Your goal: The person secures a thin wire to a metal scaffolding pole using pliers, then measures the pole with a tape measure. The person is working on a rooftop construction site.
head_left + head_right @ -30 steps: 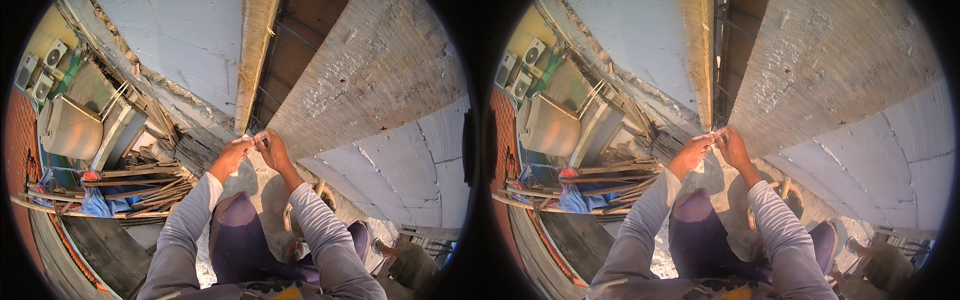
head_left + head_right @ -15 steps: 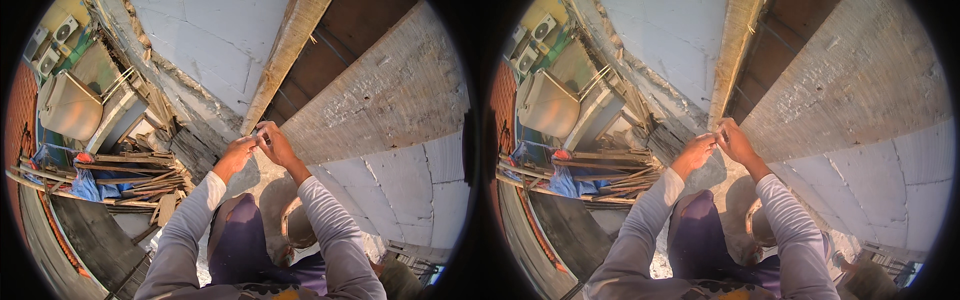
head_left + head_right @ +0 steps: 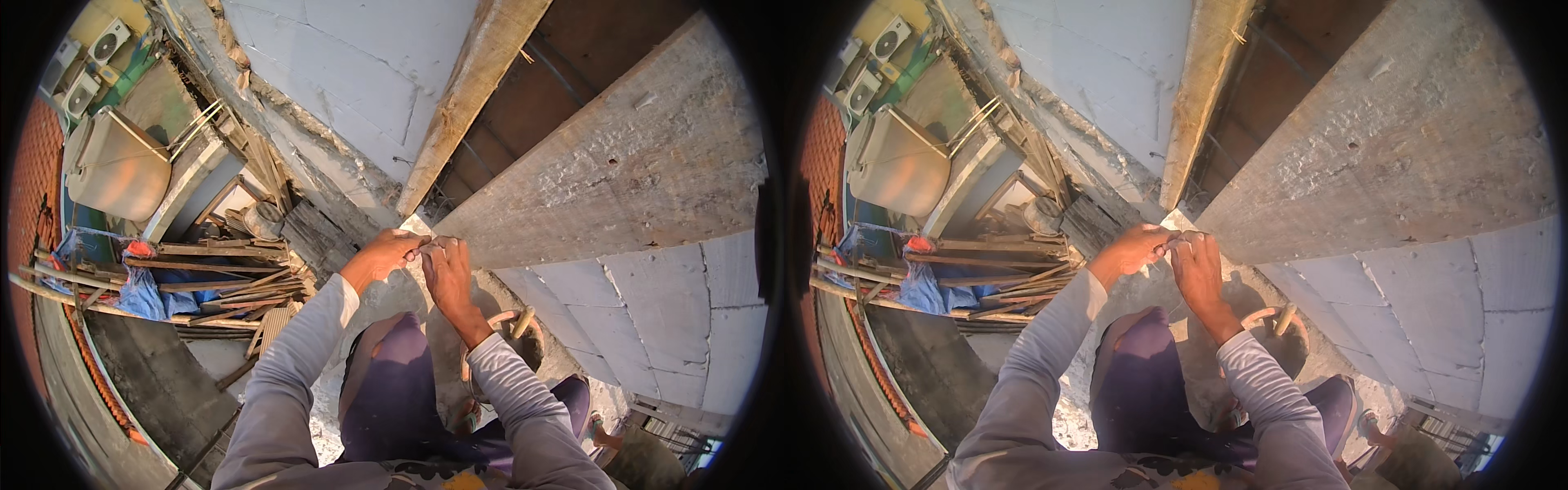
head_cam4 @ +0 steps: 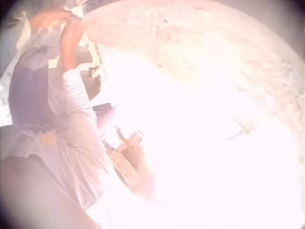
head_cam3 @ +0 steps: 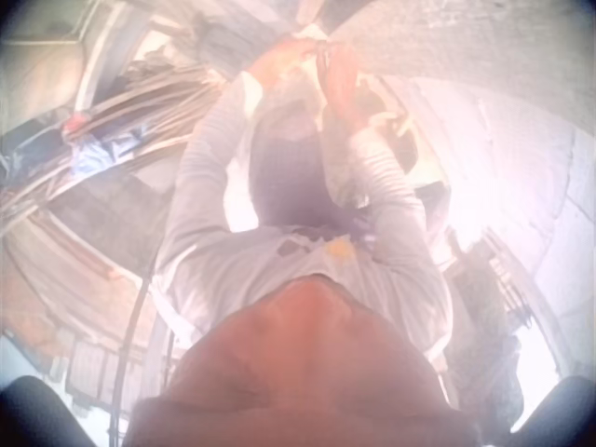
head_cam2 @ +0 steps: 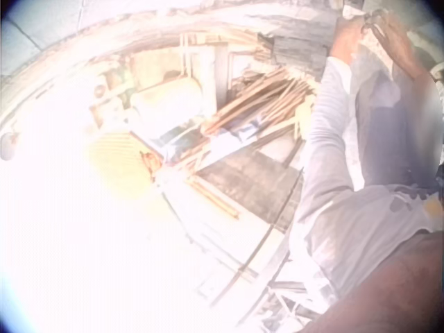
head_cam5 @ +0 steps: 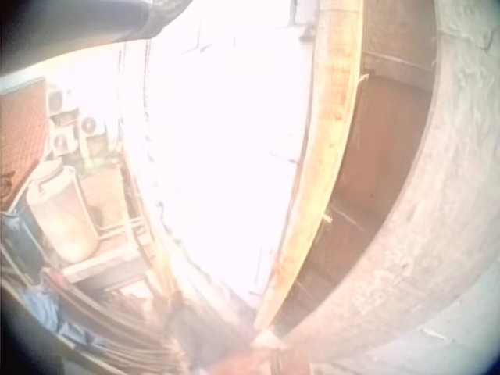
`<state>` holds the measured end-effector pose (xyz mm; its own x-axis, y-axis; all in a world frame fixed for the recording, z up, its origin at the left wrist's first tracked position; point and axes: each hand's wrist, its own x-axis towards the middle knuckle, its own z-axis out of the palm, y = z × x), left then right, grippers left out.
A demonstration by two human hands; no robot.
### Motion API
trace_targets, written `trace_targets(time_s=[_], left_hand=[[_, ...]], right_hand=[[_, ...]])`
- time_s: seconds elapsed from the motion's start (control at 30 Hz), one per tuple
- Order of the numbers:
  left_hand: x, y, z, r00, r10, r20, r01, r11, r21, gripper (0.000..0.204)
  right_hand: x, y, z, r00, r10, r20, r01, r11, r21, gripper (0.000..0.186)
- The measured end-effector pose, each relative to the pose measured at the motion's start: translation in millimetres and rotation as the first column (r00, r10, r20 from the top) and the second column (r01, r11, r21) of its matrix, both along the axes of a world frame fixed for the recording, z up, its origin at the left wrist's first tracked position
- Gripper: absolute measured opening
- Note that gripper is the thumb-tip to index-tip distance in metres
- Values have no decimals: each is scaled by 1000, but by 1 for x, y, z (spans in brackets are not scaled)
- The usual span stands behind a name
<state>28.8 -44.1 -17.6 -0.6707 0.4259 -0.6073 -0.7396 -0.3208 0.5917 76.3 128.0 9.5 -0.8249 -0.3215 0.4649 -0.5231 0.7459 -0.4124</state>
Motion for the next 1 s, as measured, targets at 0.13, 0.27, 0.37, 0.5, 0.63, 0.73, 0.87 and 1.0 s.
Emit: trace_targets(time_s=[0.13,0.27,0.37,0.5,0.63,0.73,0.87,1.0], left_hand=[[19,0,-11,958,277,70,-285,903,320,10],[30,3,-42,913,408,-13,-325,747,580,15],[33,20,-33,862,506,26,-411,670,619,16],[32,22,-30,832,554,-21,-456,704,544,17],[30,25,-7,818,554,-154,-511,824,245,20],[31,24,1,798,511,-319,-531,847,31,22],[29,17,1,799,466,-379,-531,843,-83,22],[28,10,0,822,408,-399,-495,857,-145,22]], right_hand=[[-35,16,12,945,319,75,-326,937,124,27],[-65,6,43,852,404,333,-430,903,7,21],[-88,6,50,809,454,373,-473,880,-44,16],[-101,-6,61,777,441,448,-440,891,-114,12],[-106,-8,64,758,336,560,-365,929,-63,13],[-103,-13,64,748,266,608,-315,949,-26,13],[-105,-13,57,758,339,557,-404,915,-7,14],[-107,-13,53,761,431,485,-511,859,39,15]])
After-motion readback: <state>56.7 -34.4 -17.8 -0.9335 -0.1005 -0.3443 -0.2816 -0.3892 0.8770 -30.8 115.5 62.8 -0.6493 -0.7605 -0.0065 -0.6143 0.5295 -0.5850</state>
